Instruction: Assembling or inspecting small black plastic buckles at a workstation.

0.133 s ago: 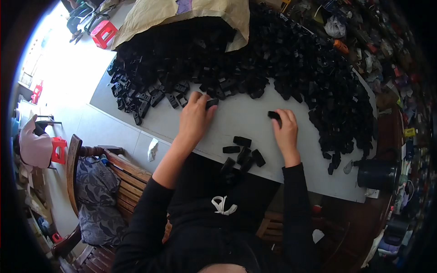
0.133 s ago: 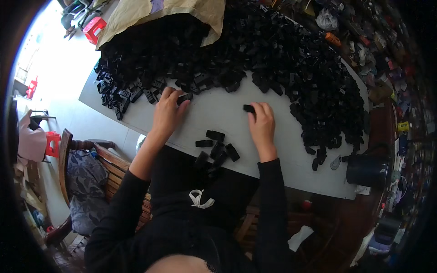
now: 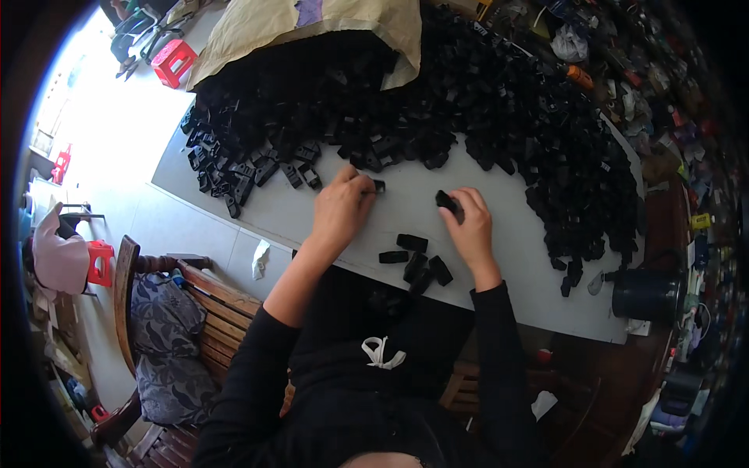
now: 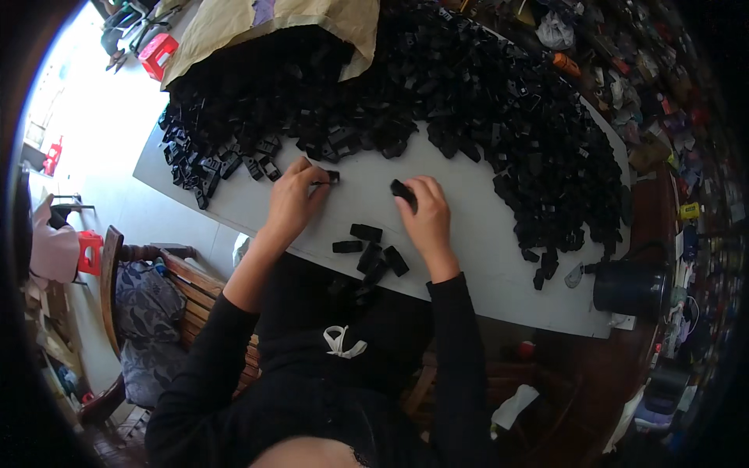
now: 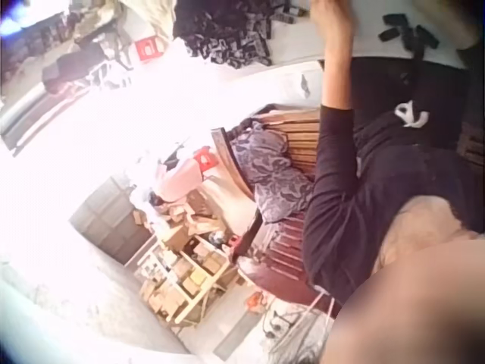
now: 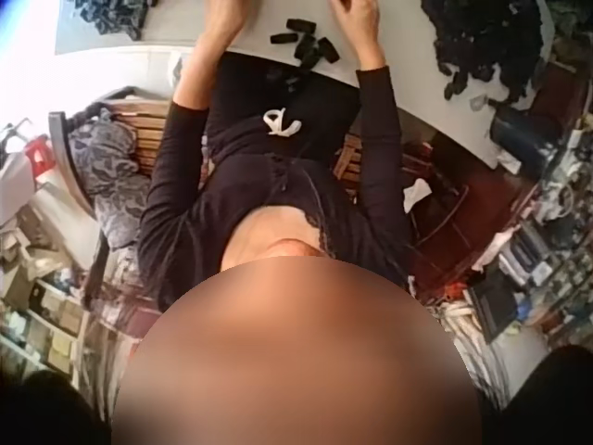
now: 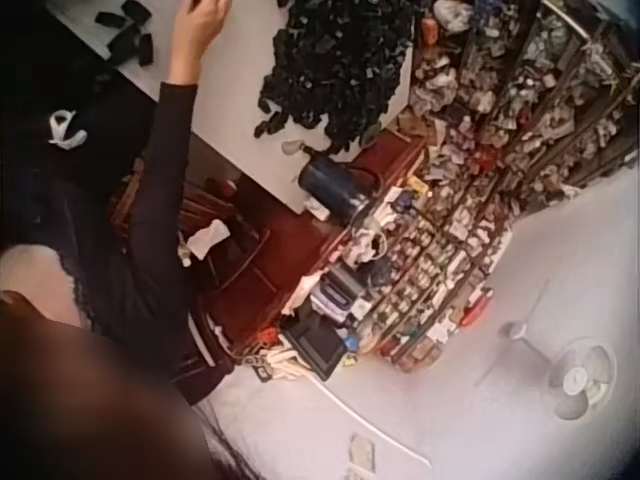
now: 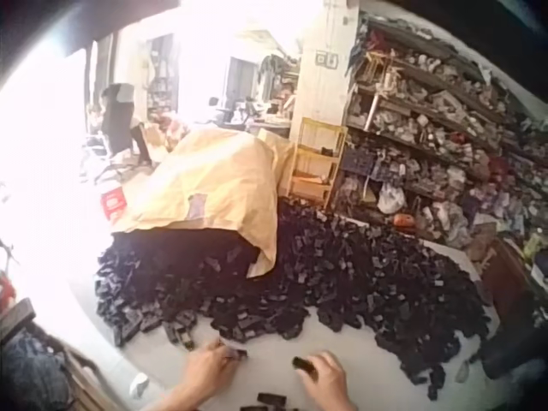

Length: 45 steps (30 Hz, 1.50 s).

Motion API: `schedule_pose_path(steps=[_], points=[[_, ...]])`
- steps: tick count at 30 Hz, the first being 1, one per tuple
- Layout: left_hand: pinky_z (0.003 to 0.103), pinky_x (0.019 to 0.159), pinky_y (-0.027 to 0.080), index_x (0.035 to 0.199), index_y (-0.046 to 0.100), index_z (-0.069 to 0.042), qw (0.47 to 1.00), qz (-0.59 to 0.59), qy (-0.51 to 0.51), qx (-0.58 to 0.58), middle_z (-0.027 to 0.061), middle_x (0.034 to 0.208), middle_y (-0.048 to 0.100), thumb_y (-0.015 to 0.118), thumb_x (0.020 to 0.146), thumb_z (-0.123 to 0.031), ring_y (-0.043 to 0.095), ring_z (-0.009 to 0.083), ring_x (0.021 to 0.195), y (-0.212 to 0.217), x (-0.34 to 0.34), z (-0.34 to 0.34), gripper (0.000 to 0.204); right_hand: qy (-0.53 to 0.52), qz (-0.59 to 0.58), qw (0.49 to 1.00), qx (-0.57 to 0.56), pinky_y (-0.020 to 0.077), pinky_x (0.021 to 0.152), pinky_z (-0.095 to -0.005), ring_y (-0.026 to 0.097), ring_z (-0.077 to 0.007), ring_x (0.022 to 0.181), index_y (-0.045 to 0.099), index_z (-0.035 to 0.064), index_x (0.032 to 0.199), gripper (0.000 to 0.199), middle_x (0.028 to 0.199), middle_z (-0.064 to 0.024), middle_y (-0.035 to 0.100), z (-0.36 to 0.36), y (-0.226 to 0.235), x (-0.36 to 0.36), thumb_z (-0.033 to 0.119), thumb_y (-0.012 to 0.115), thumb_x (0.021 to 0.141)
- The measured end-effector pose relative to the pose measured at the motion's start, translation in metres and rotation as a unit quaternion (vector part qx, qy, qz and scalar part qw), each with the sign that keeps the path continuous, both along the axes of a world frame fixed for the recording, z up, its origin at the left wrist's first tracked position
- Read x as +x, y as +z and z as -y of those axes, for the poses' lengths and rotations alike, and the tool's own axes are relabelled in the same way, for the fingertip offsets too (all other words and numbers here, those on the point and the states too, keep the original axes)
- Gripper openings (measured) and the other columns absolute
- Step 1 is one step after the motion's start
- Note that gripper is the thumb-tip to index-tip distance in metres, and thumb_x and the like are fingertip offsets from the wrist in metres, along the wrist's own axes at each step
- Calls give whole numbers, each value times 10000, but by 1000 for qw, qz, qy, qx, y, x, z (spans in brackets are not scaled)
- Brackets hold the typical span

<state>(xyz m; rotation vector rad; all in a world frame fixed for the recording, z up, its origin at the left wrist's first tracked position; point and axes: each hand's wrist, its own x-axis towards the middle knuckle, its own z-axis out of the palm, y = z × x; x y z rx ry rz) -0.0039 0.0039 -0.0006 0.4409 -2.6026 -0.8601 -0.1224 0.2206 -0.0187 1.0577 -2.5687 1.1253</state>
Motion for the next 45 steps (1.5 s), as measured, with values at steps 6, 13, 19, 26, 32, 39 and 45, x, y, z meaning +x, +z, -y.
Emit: schedule_pose_path(steps=[6,13,19,26,32,39,45], points=[[395,680,504,884,631,-48,997,31,-72,20,92,910,615,707,799,-129,640,288,795,-2,5,-11,139,100,137,980,-99,533,743,-360,640,-302,869,629,24,1088,289,1043,-128,623,33,24,26,-20,661,805],[347,691,513,976,588,-11,982,-61,-101,145,121,899,585,705,726,-5,618,257,778,-10,2,-15,276,168,-30,984,-57,524,748,-339,620,-273,896,703,44,1031,304,991,-92,658,48,24,26,-68,672,751],[325,697,512,1007,609,-6,976,-45,-136,164,114,945,591,701,713,24,614,246,778,-16,-1,-8,310,203,-67,976,-43,523,726,-328,612,-249,880,735,43,970,266,932,-72,667,52,19,22,-71,679,736],[319,707,507,1024,626,-10,971,-16,-156,181,111,960,592,702,710,28,617,224,805,-7,-4,-9,325,178,-21,983,-46,524,728,-333,609,-242,892,740,51,978,286,941,-65,667,43,13,21,-71,684,726],[364,669,523,1107,578,-18,969,-7,-150,198,119,803,617,712,795,-89,631,288,727,1,-15,-4,347,198,-167,962,85,518,881,-392,596,-289,1118,718,81,1074,268,1114,-103,670,25,18,24,17,629,829],[426,643,515,1070,551,-61,999,30,-9,-15,142,878,634,677,867,-226,641,347,778,-4,-38,-22,290,74,-5,996,-56,543,738,-362,670,-279,910,672,55,1124,259,1066,-119,668,41,14,-27,109,623,876],[419,679,515,993,538,-67,998,40,-56,6,122,962,613,704,811,-169,633,339,849,1,-23,-25,267,-57,-59,993,79,512,647,-383,632,-297,775,620,100,1031,240,902,-83,625,49,5,-28,189,719,831]])
